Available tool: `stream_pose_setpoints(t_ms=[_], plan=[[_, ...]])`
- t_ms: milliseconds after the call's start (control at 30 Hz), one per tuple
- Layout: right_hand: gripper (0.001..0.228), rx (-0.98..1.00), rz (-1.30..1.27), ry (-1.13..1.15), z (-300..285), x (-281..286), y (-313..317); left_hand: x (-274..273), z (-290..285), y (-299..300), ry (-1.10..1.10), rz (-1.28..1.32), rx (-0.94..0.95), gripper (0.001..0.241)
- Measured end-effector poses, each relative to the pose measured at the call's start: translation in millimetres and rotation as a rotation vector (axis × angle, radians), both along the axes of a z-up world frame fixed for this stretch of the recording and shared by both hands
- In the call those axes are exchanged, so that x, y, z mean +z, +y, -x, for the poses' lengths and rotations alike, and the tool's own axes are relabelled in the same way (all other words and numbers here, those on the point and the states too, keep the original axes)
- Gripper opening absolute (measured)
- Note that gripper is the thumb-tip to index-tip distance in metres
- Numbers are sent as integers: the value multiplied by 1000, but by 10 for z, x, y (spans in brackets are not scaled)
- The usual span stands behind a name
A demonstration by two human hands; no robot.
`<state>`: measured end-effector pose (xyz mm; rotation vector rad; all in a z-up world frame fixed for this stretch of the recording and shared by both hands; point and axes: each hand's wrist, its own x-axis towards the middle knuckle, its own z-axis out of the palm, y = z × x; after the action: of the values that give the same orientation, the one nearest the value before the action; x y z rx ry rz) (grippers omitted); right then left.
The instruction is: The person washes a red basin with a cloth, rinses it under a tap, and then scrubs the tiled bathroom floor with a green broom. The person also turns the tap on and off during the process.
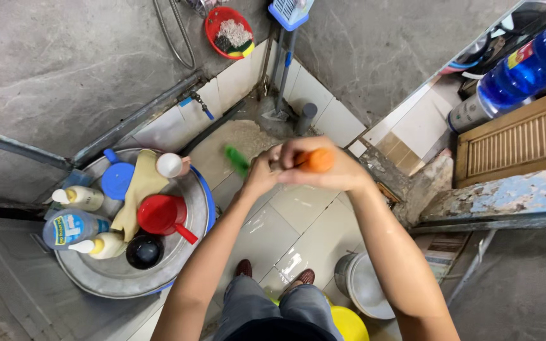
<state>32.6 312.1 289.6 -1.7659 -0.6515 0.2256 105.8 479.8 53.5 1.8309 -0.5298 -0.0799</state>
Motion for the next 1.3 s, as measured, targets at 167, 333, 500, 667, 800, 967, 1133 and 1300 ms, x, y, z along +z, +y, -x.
stream_pose_setpoints(t_ms=[167, 333, 500, 667, 800, 967, 1133, 1300], plan=[[26, -263, -42, 86, -2, -130, -40, 209, 319, 53, 137, -185, -78, 44], [26, -227, -72, 285, 0, -778, 359, -749, 468, 174, 336, -633, -3, 40], [12, -101, 185, 0, 91, -985, 559, -1478, 266, 180, -51, -369, 145, 51], [16, 99, 129, -87, 412, -894, 658, -1592, 394, 248, -279, 188, 67, 35], [27, 35, 214, 39, 586, -630, 416, -1501, 345, 107, -315, -291, 138, 31], [19, -226, 60, 132, 737, -294, 245, -1195, 294, -196, 265, 21, -75, 22], [14, -242, -104, 123, 734, -108, -128, -556, 539, -552, 239, -146, -152, 28], [18, -371, -33, 305, 728, -312, -447, -515, 1125, -782, 72, -299, -191, 45]])
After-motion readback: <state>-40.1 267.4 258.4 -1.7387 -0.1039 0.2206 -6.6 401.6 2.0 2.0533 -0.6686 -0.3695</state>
